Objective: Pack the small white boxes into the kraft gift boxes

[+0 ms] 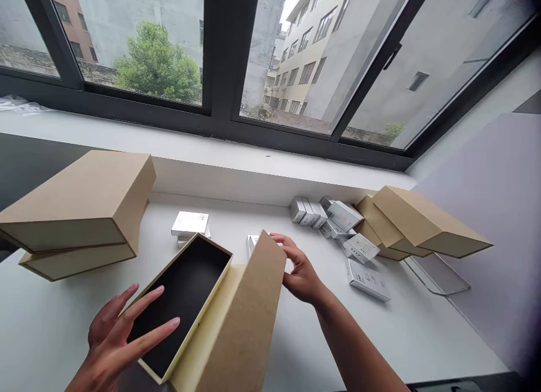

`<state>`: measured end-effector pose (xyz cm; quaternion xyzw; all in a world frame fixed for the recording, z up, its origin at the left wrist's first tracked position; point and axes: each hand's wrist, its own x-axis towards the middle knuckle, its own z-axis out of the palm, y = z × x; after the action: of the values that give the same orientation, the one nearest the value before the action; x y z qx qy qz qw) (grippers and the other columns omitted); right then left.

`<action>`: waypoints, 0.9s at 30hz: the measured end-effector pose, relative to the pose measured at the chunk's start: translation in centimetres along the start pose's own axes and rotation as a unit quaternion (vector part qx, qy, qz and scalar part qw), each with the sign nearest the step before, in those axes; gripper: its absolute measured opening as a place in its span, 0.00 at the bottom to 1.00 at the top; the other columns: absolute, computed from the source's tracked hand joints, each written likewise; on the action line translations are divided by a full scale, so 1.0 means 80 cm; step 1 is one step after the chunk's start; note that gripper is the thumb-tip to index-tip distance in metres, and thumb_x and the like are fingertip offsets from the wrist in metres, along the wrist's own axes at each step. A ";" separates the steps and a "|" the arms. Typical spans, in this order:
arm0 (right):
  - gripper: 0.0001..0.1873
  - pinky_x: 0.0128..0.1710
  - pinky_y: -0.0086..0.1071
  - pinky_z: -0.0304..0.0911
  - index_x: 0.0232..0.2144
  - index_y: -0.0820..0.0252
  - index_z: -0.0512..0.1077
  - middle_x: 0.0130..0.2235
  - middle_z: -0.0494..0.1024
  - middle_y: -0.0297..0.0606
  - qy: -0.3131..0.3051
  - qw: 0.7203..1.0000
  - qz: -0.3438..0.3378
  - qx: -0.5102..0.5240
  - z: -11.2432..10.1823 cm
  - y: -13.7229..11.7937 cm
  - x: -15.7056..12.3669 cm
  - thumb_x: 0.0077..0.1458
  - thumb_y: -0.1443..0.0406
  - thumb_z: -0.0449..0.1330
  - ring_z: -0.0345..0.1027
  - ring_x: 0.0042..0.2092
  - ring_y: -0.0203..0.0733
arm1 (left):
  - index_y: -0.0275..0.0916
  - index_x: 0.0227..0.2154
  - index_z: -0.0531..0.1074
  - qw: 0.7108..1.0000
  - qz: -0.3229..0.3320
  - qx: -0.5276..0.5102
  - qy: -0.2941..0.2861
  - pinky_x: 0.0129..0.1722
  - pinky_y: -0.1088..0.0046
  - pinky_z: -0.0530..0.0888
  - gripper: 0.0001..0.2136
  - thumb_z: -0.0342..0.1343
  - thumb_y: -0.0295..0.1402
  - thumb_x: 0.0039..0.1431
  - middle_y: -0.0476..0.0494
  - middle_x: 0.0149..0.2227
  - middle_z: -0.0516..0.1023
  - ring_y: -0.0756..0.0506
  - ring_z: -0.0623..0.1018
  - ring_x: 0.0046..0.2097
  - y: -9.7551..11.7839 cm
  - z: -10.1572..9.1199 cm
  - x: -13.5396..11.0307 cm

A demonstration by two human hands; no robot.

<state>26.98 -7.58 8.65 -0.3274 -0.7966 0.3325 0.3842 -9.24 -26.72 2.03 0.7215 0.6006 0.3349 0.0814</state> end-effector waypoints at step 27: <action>0.59 0.49 0.42 0.64 0.70 0.60 0.47 0.62 0.67 0.56 -0.090 0.853 0.405 -0.317 -0.006 0.049 0.048 0.41 0.58 0.70 0.67 0.58 0.61 | 0.53 0.57 0.73 0.970 0.218 -0.006 -0.110 0.74 0.49 0.44 0.22 0.54 0.40 0.59 0.51 0.44 0.86 0.40 0.82 0.54 0.048 0.008 0.006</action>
<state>26.52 -2.22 7.30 -0.6936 -0.6870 0.2159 0.0175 -5.71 -27.10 3.73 0.8669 0.4142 0.2667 0.0760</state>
